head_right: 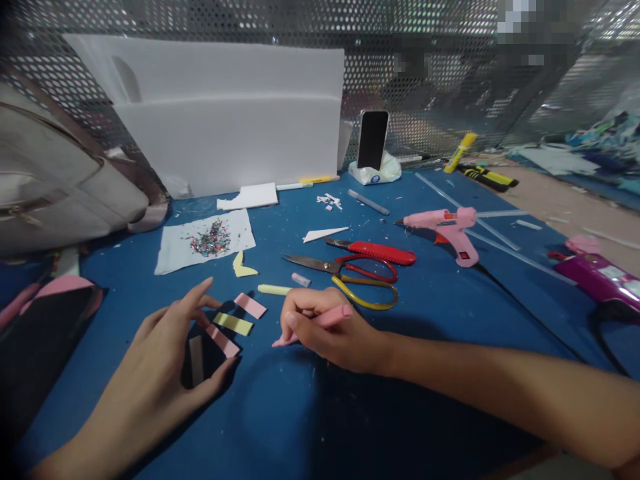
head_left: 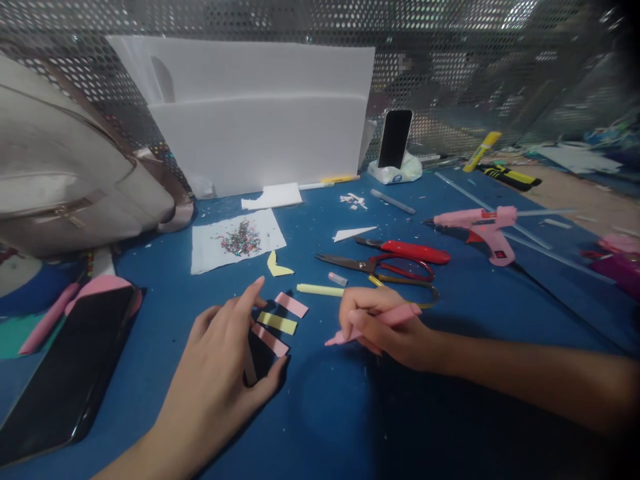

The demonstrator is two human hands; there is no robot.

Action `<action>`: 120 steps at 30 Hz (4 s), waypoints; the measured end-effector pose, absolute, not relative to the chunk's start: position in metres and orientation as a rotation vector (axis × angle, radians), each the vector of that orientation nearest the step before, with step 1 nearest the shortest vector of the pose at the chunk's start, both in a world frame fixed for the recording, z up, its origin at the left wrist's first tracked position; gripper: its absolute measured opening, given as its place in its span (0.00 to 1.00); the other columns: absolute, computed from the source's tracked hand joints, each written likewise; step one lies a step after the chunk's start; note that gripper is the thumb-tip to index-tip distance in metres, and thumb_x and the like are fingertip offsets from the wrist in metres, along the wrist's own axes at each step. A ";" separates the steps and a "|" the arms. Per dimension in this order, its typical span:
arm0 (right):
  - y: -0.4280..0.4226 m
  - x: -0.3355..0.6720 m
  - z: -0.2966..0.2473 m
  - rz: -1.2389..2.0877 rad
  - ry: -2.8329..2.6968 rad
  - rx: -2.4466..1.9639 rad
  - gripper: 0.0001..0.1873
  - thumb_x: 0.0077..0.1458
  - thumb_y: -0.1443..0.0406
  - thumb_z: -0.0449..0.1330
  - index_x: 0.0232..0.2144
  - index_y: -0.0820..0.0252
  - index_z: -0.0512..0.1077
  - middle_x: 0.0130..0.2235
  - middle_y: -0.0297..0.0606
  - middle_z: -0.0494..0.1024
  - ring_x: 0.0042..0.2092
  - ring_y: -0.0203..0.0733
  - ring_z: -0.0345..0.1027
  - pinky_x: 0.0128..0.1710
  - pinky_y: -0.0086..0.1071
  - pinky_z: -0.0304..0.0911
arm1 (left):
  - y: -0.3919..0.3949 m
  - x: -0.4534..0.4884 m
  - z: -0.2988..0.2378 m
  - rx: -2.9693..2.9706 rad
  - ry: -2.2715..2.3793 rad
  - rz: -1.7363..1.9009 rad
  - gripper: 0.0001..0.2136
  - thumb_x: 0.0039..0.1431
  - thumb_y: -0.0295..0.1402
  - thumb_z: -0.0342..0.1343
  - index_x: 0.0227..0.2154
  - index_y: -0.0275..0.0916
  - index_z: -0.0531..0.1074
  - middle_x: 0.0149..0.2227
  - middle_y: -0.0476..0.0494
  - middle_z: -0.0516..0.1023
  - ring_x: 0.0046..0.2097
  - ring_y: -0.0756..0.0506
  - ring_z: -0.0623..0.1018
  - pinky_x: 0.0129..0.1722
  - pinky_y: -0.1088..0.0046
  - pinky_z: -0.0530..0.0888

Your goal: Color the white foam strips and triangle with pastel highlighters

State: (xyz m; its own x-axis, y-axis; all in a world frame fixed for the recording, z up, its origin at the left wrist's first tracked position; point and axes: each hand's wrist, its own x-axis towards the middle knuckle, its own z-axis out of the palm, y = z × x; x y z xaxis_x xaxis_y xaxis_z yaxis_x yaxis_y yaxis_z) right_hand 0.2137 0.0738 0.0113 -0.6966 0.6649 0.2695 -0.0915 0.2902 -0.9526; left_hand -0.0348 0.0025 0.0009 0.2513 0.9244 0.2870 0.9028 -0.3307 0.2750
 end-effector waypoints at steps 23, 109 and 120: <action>0.072 0.214 0.001 1.285 -1.900 -0.687 0.10 0.64 0.66 0.52 0.31 0.61 0.68 0.20 0.26 0.64 0.21 0.29 0.57 0.23 0.24 0.55 | 0.003 -0.044 0.014 1.926 1.230 1.303 0.08 0.64 0.26 0.55 0.35 0.46 0.77 0.23 0.56 0.75 0.21 0.55 0.74 0.21 0.80 0.70; 0.044 0.212 0.012 0.697 -2.259 -0.298 0.09 0.52 0.67 0.51 0.22 0.57 0.55 0.19 0.27 0.58 0.20 0.33 0.46 0.22 0.31 0.44 | -0.011 0.014 0.004 2.460 1.106 0.835 0.01 0.63 0.32 0.58 0.37 0.44 0.72 0.33 0.54 0.76 0.34 0.47 0.68 0.38 0.65 0.55; 0.047 0.209 0.015 0.990 -2.449 -0.591 0.10 0.56 0.65 0.49 0.22 0.58 0.58 0.18 0.28 0.63 0.20 0.31 0.54 0.22 0.27 0.51 | -0.011 0.012 0.003 2.439 1.093 0.836 0.02 0.62 0.32 0.59 0.37 0.44 0.72 0.33 0.55 0.76 0.34 0.47 0.68 0.39 0.66 0.55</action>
